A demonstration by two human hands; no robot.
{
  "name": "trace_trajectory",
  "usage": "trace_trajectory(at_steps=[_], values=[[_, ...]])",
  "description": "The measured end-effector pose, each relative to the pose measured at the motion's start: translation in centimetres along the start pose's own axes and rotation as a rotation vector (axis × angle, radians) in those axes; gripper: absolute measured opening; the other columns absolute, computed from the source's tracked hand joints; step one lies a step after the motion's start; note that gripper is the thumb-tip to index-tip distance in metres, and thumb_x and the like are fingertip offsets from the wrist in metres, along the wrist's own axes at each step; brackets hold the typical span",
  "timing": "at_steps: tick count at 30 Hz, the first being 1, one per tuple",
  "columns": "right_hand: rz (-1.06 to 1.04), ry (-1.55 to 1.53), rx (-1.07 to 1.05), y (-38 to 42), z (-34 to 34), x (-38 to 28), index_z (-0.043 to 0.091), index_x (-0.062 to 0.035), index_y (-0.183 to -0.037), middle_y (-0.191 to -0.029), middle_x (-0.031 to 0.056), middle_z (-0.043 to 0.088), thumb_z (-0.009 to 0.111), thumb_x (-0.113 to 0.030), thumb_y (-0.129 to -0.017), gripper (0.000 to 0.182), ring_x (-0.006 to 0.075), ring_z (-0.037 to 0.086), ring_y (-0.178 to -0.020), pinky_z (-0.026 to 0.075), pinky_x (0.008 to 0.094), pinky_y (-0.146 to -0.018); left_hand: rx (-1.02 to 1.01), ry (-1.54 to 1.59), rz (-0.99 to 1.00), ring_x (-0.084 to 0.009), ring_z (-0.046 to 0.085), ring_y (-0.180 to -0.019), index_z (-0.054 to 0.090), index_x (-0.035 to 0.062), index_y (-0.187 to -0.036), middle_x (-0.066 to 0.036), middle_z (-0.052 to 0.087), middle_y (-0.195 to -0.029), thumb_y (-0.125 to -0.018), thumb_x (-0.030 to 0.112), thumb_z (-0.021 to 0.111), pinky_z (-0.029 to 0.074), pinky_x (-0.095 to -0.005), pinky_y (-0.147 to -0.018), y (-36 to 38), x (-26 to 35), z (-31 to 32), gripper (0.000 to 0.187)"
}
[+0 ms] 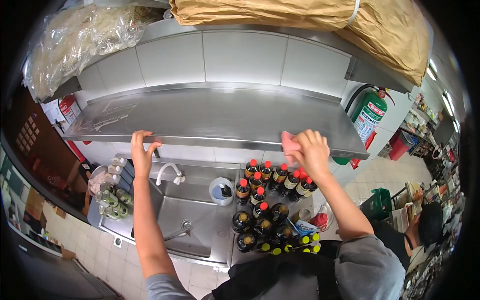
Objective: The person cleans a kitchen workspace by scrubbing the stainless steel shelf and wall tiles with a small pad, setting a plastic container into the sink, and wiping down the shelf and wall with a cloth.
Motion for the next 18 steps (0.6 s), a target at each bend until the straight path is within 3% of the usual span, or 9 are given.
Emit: trace_trajectory(at_steps=[3, 4, 5, 8, 13, 16, 18], values=[[-0.056, -0.042, 0.052, -3.1, 4.0, -7.1, 0.064, -0.0154, -0.095, -0.096, 0.0033, 0.06, 0.08, -0.032, -0.067, 0.036, 0.0252, 0.059, -0.098, 0.043, 0.0429, -0.079, 0.005, -0.01, -0.004, -0.0341, 0.058, -0.107, 0.063, 0.0023, -0.105, -0.012, 0.061, -0.109, -0.067, 0.02, 0.086, 0.046, -0.0431, -0.093, -0.1, 0.3, 0.1, 0.048], [-0.05, -0.129, -0.059, -4.9, 6.4, -10.2, 0.063, -0.0152, -0.099, -0.097, 0.0042, 0.06, 0.079, -0.031, -0.068, 0.038, 0.026, 0.06, -0.1, 0.044, 0.0442, -0.08, 0.005, -0.011, -0.004, -0.0341, 0.058, -0.107, 0.063, 0.0023, -0.105, -0.012, 0.061, -0.109, -0.067, 0.02, 0.086, 0.045, -0.0431, -0.093, 0.0, 0.3, 0.1, 0.048], [-0.123, -0.202, 0.069, -6.3, 8.5, -13.8, 0.063, -0.0151, -0.101, -0.099, 0.0045, 0.061, 0.079, -0.031, -0.07, 0.038, 0.0264, 0.059, -0.1, 0.044, 0.0446, -0.082, 0.004, -0.012, -0.006, -0.0341, 0.057, -0.107, 0.063, 0.0024, -0.106, -0.012, 0.061, -0.109, -0.067, 0.019, 0.086, 0.045, -0.0431, -0.093, 0.0, 0.4, 0.1, 0.048], [-0.175, -0.214, 0.106, -9.7, 11.4, -21.4, 0.062, -0.0145, -0.1, -0.096, 0.0047, 0.059, 0.077, -0.026, -0.073, 0.033, 0.0262, 0.058, -0.098, 0.042, 0.0427, -0.084, -0.022, -0.041, -0.046, -0.0337, 0.057, -0.108, 0.063, 0.0026, -0.107, -0.011, 0.062, -0.11, -0.067, 0.02, 0.086, 0.045, -0.043, -0.093, -0.1, 0.9, -0.2, 0.049], [-0.094, -0.207, 0.02, -5.9, 7.3, -13.4, 0.061, -0.0138, -0.1, -0.097, 0.004, 0.058, 0.076, -0.026, -0.075, 0.032, 0.0254, 0.057, -0.098, 0.042, 0.0424, -0.083, -0.015, -0.083, -0.013, -0.0343, 0.057, -0.109, 0.063, 0.0038, -0.107, -0.012, 0.062, -0.112, -0.069, 0.02, 0.086, 0.045, -0.0428, -0.094, 0.0, 1.2, -0.2, 0.048], [-0.045, -0.159, -0.028, -5.7, 6.7, -12.3, 0.061, -0.0135, -0.102, -0.098, 0.0034, 0.058, 0.077, -0.027, -0.074, 0.035, 0.0252, 0.057, -0.098, 0.041, 0.0427, -0.082, 0.0, -0.084, -0.028, -0.0345, 0.057, -0.11, 0.063, 0.0042, -0.108, -0.012, 0.061, -0.113, -0.069, 0.021, 0.086, 0.045, -0.0428, -0.094, 0.2, 0.7, 0.1, 0.048], [-0.093, -0.171, 0.087, -7.1, 8.7, -15.8, 0.063, -0.0153, -0.097, -0.097, 0.0032, 0.058, 0.081, -0.033, -0.071, 0.036, 0.0256, 0.056, -0.097, 0.041, 0.0429, -0.081, -0.003, -0.063, -0.033, -0.0343, 0.056, -0.11, 0.063, 0.0034, -0.107, -0.012, 0.061, -0.113, -0.068, 0.022, 0.086, 0.045, -0.0429, -0.094, 0.2, 0.5, 0.4, 0.049]])
Point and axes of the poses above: each hand's wrist, its own y-axis away from the middle knuckle, its own z-axis out of the palm, x = y × z, the point moved 9 cm from there along -y, towards the middle knuckle
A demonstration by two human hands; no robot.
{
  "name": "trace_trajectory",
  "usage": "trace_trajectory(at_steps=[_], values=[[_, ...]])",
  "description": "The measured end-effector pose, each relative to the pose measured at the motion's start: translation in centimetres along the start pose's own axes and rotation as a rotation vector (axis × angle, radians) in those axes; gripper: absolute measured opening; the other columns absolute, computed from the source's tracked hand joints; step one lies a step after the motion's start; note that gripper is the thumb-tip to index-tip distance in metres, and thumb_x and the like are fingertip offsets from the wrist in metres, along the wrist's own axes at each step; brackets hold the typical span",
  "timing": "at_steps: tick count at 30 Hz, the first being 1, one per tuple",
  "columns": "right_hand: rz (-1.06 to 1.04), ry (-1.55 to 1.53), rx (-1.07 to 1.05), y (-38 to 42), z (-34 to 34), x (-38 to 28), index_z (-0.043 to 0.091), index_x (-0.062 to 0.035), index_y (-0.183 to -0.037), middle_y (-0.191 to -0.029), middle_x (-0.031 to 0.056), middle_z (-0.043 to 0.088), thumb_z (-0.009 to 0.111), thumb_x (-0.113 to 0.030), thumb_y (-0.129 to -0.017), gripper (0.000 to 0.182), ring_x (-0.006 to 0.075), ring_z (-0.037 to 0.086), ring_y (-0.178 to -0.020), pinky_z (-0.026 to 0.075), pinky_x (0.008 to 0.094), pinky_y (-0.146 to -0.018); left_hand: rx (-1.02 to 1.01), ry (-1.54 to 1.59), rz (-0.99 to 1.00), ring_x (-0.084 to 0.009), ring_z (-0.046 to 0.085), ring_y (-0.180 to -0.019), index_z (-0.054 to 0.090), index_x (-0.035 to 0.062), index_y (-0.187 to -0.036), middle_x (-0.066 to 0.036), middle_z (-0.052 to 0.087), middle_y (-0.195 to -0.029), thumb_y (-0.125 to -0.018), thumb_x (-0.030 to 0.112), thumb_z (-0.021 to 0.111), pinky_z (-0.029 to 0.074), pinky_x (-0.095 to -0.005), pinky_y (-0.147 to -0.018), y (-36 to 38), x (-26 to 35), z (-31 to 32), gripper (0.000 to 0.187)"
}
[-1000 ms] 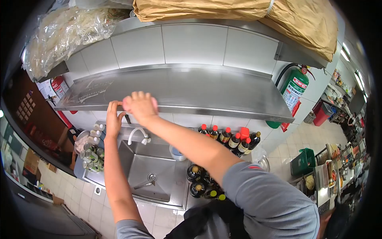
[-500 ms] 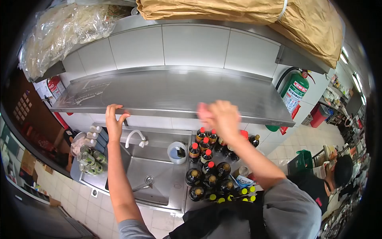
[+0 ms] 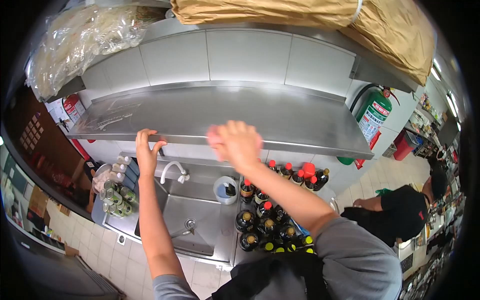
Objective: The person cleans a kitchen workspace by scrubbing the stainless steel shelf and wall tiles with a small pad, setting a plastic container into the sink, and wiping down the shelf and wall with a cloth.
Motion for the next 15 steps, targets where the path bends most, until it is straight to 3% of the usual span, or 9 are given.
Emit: trace_trajectory(at_steps=[2, 9, 15], values=[[-0.047, -0.09, 0.048, -1.3, 1.3, -2.7, 0.063, -0.015, -0.097, -0.098, 0.0036, 0.057, 0.08, -0.032, -0.072, 0.035, 0.0257, 0.056, -0.098, 0.041, 0.0428, -0.082, -0.015, -0.016, -0.006, -0.0343, 0.057, -0.11, 0.063, 0.0029, -0.107, -0.012, 0.061, -0.113, -0.068, 0.023, 0.086, 0.045, -0.0429, -0.094, -0.1, 0.4, -0.4, 0.05], [0.017, -0.027, -0.047, 1.8, -2.5, 2.9, 0.062, -0.0155, -0.103, -0.099, 0.0049, 0.06, 0.074, -0.022, -0.078, 0.028, 0.026, 0.058, -0.097, 0.042, 0.043, -0.079, -0.002, -0.038, 0.017, -0.0344, 0.057, -0.109, 0.063, 0.0032, -0.107, -0.011, 0.062, -0.111, -0.069, 0.023, 0.086, 0.045, -0.0436, -0.093, -0.3, 0.8, -0.5, 0.049], [-0.042, -0.097, -0.087, -2.7, 2.8, -4.0, 0.061, -0.0162, -0.106, -0.101, 0.0049, 0.061, 0.073, -0.02, -0.077, 0.031, 0.0267, 0.059, -0.1, 0.043, 0.044, -0.082, -0.021, 0.012, 0.017, -0.0358, 0.057, -0.109, 0.063, 0.0017, -0.107, -0.015, 0.061, -0.111, -0.067, 0.023, 0.087, 0.045, -0.0432, -0.094, -0.2, 0.0, -0.3, 0.051]])
Point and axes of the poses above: each hand's wrist, its own y-axis away from the middle knuckle, its own z-axis out of the palm, x = y × z, the point moved 9 cm from there along -y, towards the middle knuckle
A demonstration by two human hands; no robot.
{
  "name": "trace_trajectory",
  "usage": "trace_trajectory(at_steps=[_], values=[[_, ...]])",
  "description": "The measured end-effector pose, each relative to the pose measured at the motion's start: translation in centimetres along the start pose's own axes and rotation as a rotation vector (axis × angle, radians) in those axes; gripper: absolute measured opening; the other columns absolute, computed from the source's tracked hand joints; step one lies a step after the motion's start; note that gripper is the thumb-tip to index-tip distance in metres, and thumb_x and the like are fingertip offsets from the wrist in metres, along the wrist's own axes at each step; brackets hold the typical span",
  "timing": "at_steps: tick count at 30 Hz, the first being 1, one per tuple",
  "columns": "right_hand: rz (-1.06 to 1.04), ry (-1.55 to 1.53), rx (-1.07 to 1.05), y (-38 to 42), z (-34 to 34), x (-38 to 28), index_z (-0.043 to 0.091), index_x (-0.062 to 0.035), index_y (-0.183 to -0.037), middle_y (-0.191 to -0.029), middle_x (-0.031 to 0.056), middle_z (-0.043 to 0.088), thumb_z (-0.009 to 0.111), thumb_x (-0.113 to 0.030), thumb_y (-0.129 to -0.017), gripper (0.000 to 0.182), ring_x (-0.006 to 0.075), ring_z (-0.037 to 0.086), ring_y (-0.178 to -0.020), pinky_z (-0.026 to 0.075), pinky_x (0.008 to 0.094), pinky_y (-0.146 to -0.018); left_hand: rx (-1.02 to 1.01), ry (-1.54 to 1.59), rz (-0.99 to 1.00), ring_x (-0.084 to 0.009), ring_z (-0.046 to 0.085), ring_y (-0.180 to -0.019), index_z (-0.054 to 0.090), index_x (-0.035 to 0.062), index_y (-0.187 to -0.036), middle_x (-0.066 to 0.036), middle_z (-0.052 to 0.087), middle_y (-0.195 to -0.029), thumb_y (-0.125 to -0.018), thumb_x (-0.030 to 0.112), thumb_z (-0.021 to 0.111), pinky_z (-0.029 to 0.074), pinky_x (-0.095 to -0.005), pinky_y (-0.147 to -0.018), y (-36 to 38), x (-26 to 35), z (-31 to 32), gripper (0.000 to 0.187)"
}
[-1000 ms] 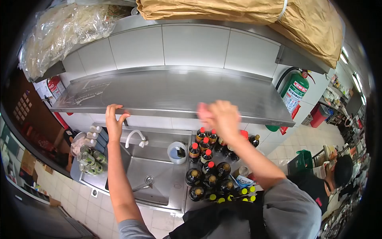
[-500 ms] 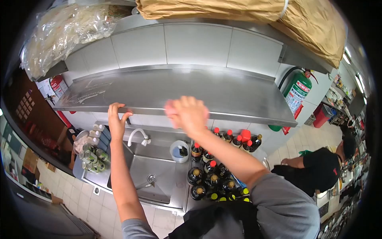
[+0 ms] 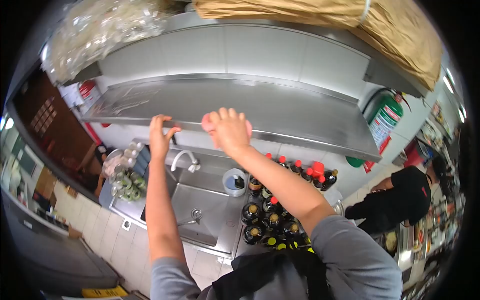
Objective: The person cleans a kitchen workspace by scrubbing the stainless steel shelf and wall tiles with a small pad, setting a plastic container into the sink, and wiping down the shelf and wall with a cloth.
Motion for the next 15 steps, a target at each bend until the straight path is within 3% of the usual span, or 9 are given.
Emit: trace_trajectory(at_steps=[3, 6, 9, 13, 15], values=[[-0.003, 0.054, 0.039, 2.2, -1.3, 3.2, 0.061, -0.0164, -0.107, -0.101, 0.005, 0.06, 0.074, -0.02, -0.075, 0.035, 0.0277, 0.059, -0.102, 0.044, 0.0448, -0.083, 0.022, -0.032, 0.009, -0.0344, 0.058, -0.109, 0.064, 0.0035, -0.106, -0.013, 0.062, -0.11, -0.068, 0.021, 0.086, 0.044, -0.0419, -0.095, 0.0, 0.4, -0.5, 0.047], [0.071, 0.096, 0.01, 8.2, -9.5, 10.5, 0.063, -0.0161, -0.108, -0.103, 0.0056, 0.06, 0.079, -0.022, -0.071, 0.041, 0.0292, 0.059, -0.104, 0.045, 0.0447, -0.086, 0.023, -0.042, -0.031, -0.0363, 0.055, -0.112, 0.064, 0.0038, -0.107, -0.014, 0.06, -0.114, -0.067, 0.026, 0.087, 0.045, -0.0433, -0.095, 0.2, 0.3, -0.5, 0.051], [0.189, 0.119, -0.078, 15.0, -17.9, 19.9, 0.066, -0.0121, -0.102, -0.104, 0.0076, 0.061, 0.08, -0.022, -0.073, 0.033, 0.031, 0.058, -0.102, 0.045, 0.0431, -0.087, 0.021, -0.012, -0.001, -0.0361, 0.056, -0.113, 0.064, 0.0027, -0.106, -0.015, 0.061, -0.115, -0.067, 0.023, 0.087, 0.044, -0.0441, -0.097, 0.2, -0.1, -0.1, 0.05], [0.334, 0.002, -0.094, 20.5, -23.7, 31.7, 0.067, -0.0042, -0.103, -0.103, 0.015, 0.06, 0.068, -0.023, -0.088, 0.023, 0.036, 0.056, -0.101, 0.044, 0.0442, -0.089, 0.026, -0.02, -0.026, -0.0357, 0.056, -0.112, 0.064, 0.0022, -0.107, -0.015, 0.061, -0.115, -0.067, 0.02, 0.088, 0.044, -0.0438, -0.098, 0.3, -0.3, 0.3, 0.05], [0.398, -0.059, -0.061, 20.3, -24.6, 35.7, 0.066, -0.0011, -0.103, -0.098, 0.0192, 0.057, 0.058, -0.016, -0.093, 0.02, 0.0378, 0.053, -0.095, 0.044, 0.0446, -0.089, 0.034, -0.009, -0.009, -0.0354, 0.056, -0.112, 0.063, 0.0022, -0.107, -0.015, 0.061, -0.116, -0.067, 0.019, 0.088, 0.044, -0.044, -0.098, 0.4, -0.2, 0.3, 0.05]])
Point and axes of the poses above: each hand's wrist, its own y-axis away from the middle knuckle, its own z-axis out of the palm, x = y × z, the point moved 9 cm from there along -y, towards the middle knuckle
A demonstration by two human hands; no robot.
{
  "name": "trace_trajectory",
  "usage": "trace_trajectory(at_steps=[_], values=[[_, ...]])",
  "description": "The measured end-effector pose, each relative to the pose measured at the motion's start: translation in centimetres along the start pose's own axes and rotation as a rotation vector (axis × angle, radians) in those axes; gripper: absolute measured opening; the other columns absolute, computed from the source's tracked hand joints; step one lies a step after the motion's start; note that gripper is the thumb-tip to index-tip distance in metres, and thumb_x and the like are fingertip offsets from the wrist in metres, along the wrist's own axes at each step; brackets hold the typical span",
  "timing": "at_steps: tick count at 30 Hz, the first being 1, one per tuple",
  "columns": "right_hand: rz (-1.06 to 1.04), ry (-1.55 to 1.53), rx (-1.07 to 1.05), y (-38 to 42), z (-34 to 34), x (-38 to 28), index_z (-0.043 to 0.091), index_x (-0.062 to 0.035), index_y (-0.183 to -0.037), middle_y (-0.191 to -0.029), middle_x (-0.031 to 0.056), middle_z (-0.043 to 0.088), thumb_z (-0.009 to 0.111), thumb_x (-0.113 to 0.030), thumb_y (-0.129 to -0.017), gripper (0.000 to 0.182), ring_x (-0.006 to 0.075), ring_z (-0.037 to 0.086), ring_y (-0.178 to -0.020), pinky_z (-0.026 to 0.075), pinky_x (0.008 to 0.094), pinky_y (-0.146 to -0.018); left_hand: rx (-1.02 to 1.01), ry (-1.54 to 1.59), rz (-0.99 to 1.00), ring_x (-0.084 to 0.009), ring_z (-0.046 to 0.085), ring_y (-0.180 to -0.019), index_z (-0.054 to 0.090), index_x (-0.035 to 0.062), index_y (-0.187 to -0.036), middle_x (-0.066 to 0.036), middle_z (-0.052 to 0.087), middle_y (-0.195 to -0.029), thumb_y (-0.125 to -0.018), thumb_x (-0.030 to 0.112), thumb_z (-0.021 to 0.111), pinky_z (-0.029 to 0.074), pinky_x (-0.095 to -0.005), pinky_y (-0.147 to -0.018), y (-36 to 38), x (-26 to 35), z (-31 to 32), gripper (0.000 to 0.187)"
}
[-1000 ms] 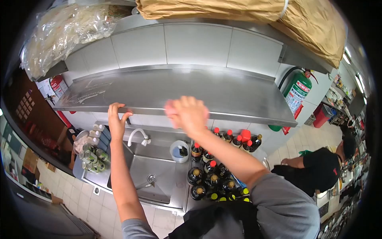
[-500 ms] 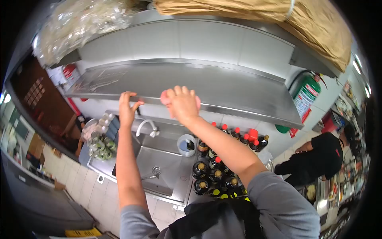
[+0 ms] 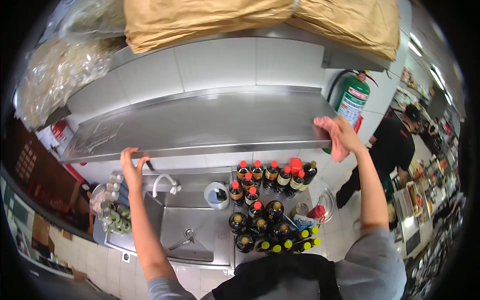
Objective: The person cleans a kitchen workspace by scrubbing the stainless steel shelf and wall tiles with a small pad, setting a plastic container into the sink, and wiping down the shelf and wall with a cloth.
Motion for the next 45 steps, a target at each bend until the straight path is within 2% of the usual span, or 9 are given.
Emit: trace_trajectory(at_steps=[5, 10, 15, 18, 21, 26, 33, 35, 45], values=[[0.6, 0.322, -0.21, -9.7, 7.0, 11.0, 0.063, -0.0097, -0.132, -0.149, 0.0217, 0.048, 0.062, -0.043, -0.083, 0.059, 0.0394, 0.042, -0.141, 0.036, 0.0537, -0.111, 0.013, 0.031, 0.003, -0.0347, 0.056, -0.112, 0.062, 0.0021, -0.106, -0.013, 0.061, -0.114, -0.067, 0.02, 0.087, 0.043, -0.0437, -0.097, 0.0, 0.0, -0.1, 0.05], [0.757, 0.587, -0.348, -16.6, 17.6, -8.5, 0.053, -0.0092, -0.144, -0.154, 0.0251, 0.038, 0.066, -0.036, -0.082, 0.068, 0.0477, 0.032, -0.144, 0.014, 0.0711, -0.114, 0.014, 0.061, 0.019, -0.0353, 0.055, -0.112, 0.061, 0.0015, -0.105, -0.013, 0.06, -0.112, -0.067, 0.022, 0.087, 0.042, -0.0437, -0.098, -0.1, -0.3, 0.0, 0.051], [0.132, 0.225, -0.634, -20.2, 33.7, -35.0, 0.057, -0.0081, -0.139, -0.148, 0.0236, 0.048, 0.065, -0.056, -0.079, 0.077, 0.047, 0.033, -0.143, 0.013, 0.069, -0.115, 0.012, 0.065, 0.001, -0.0355, 0.055, -0.112, 0.06, 0.0015, -0.105, -0.014, 0.06, -0.112, -0.065, 0.021, 0.088, 0.042, -0.0442, -0.099, 0.1, -1.3, 0.3, 0.053], [-0.274, 0.217, 0.178, -22.1, 44.0, -39.1, 0.068, -0.0135, -0.126, -0.124, 0.0208, 0.068, 0.062, -0.044, -0.09, 0.048, 0.0331, 0.057, -0.13, 0.041, 0.0658, -0.102, 0.02, 0.094, 0.035, -0.0351, 0.055, -0.111, 0.06, 0.0018, -0.105, -0.014, 0.06, -0.112, -0.064, 0.021, 0.088, 0.041, -0.0444, -0.099, 0.0, -1.6, 0.3, 0.054], [0.421, -1.052, -0.66, -16.9, 31.2, -32.3, 0.057, -0.0139, -0.138, -0.128, 0.0153, 0.067, 0.06, -0.03, -0.098, 0.043, 0.0293, 0.067, -0.111, 0.058, 0.0513, -0.075, 0.023, 0.073, 0.041, -0.0349, 0.055, -0.111, 0.06, 0.0023, -0.106, -0.014, 0.06, -0.112, -0.065, 0.022, 0.089, 0.041, -0.0444, -0.099, -0.1, -1.7, 0.3, 0.054], [0.463, -0.924, -0.354, -17.3, 23.1, -7.3, 0.055, -0.012, -0.141, -0.104, 0.0151, 0.073, 0.061, -0.038, -0.098, 0.051, 0.0129, 0.061, -0.056, 0.042, 0.028, -0.036, 0.031, 0.05, 0.061, -0.0354, 0.056, -0.111, 0.06, 0.0022, -0.106, -0.013, 0.06, -0.112, -0.065, 0.026, 0.089, 0.042, -0.0449, -0.099, 0.0, -2.2, 0.3, 0.056], [-0.038, 0.659, -0.274, -8.2, 7.0, 10.0, 0.049, -0.012, -0.146, -0.155, 0.0244, 0.038, 0.046, -0.037, -0.099, 0.053, 0.0468, 0.038, -0.14, 0.028, 0.0544, -0.116, 0.027, 0.006, 0.052, -0.0348, 0.056, -0.11, 0.06, 0.0009, -0.106, -0.013, 0.061, -0.111, -0.067, 0.027, 0.088, 0.043, -0.0446, -0.098, -0.1, -1.3, 0.1, 0.054], [0.337, 0.536, -0.295, -5.2, 5.0, 9.1, 0.041, -0.0151, -0.153, -0.161, 0.023, 0.027, 0.039, -0.026, -0.105, 0.05, 0.0477, 0.021, -0.148, 0.019, 0.0511, -0.122, 0.018, -0.023, 0.052, -0.0347, 0.056, -0.11, 0.061, 0.0009, -0.106, -0.013, 0.062, -0.11, -0.066, 0.026, 0.088, 0.043, -0.0439, -0.097, -0.1, -1.4, 0.1, 0.054], [-0.128, -0.119, -0.258, -5.5, 14.4, -16.7, 0.07, -0.0029, -0.113, -0.151, 0.0183, 0.046, 0.052, -0.028, -0.103, 0.032, 0.0373, 0.044, -0.137, 0.037, 0.0406, -0.112, 0.02, -0.006, -0.002, -0.0334, 0.059, -0.104, 0.064, 0.0021, -0.103, -0.012, 0.063, -0.104, -0.061, 0.029, 0.091, 0.046, -0.0415, -0.092, -0.7, -1.1, -0.3, 0.056]])
Point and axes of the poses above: each hand's wrist, its own y-axis away from the middle knuckle, its own z-axis out of the palm, x = y × z, the point moved 9 cm from there along -y, towards the middle knuckle
